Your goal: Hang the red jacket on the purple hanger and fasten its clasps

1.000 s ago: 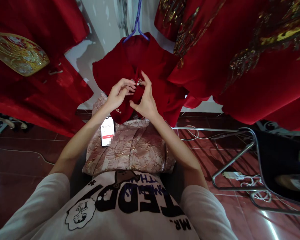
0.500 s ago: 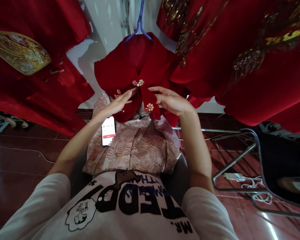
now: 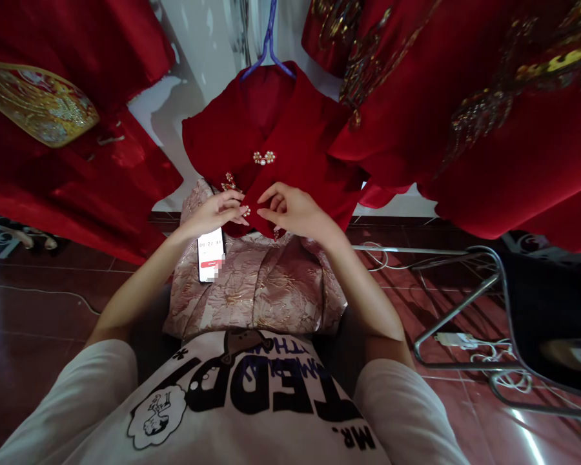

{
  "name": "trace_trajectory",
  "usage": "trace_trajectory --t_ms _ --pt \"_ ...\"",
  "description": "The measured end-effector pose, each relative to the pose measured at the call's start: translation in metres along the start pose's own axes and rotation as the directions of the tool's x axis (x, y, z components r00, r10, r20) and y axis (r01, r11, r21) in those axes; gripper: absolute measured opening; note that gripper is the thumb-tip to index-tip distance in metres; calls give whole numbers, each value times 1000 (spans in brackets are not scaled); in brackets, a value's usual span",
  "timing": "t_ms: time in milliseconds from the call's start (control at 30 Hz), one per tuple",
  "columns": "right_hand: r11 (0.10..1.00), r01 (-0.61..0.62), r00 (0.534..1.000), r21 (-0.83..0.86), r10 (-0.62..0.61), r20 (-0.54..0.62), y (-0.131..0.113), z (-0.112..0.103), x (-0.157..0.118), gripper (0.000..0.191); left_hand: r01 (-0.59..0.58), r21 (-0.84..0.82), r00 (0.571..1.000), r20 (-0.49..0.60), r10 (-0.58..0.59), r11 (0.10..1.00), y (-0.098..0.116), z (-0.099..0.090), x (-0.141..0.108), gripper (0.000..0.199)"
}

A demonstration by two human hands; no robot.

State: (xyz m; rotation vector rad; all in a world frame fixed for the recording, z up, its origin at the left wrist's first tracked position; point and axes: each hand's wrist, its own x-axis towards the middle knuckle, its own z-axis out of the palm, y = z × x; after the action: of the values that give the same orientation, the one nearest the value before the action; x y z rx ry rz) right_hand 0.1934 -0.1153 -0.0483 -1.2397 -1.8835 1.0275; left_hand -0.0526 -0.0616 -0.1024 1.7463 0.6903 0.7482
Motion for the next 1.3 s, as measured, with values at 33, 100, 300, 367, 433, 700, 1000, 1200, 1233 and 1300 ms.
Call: trace_trajectory --t_ms 33,100,300,367,433,700,1000,1200,1233,1300 --pt "999 -8 999 -40 6 -49 1 11 3 33 -6 -2 1000 -28 6 1000 -1 -2 -2 33" --pt "996 -14 991 -85 2 -134 2 31 9 36 -17 0 998 -58 17 1000 -2 -5 -6 31" --pt "993 18 970 -115 -45 -239 9 56 22 38 -3 113 993 -115 16 994 -7 -4 -7 26" --pt "989 41 958 -140 -78 -277 12 55 23 36 -28 190 979 -194 65 981 -13 -3 -4 20" --pt "986 74 946 -149 -117 -303 14 54 23 36 -47 299 935 -324 148 953 -23 -4 -1 19" --pt "976 181 890 -121 -215 -403 18 51 26 13 -80 381 928 -309 209 921 -61 -23 6 53" --pt "977 193 925 -92 -212 -316 20 51 38 26 -135 338 908 -333 253 931 -67 -25 12 53" --pt "972 230 939 -47 -234 -253 19 63 54 48 -165 296 887 -372 272 941 -54 -26 10 45" --pt "971 229 939 -76 -240 -246 19 64 55 49 -173 294 882 -379 281 940 -52 -26 10 44" --pt "967 219 940 -133 -246 -237 19 66 57 49 -173 294 862 -416 289 940 -50 -24 10 39"
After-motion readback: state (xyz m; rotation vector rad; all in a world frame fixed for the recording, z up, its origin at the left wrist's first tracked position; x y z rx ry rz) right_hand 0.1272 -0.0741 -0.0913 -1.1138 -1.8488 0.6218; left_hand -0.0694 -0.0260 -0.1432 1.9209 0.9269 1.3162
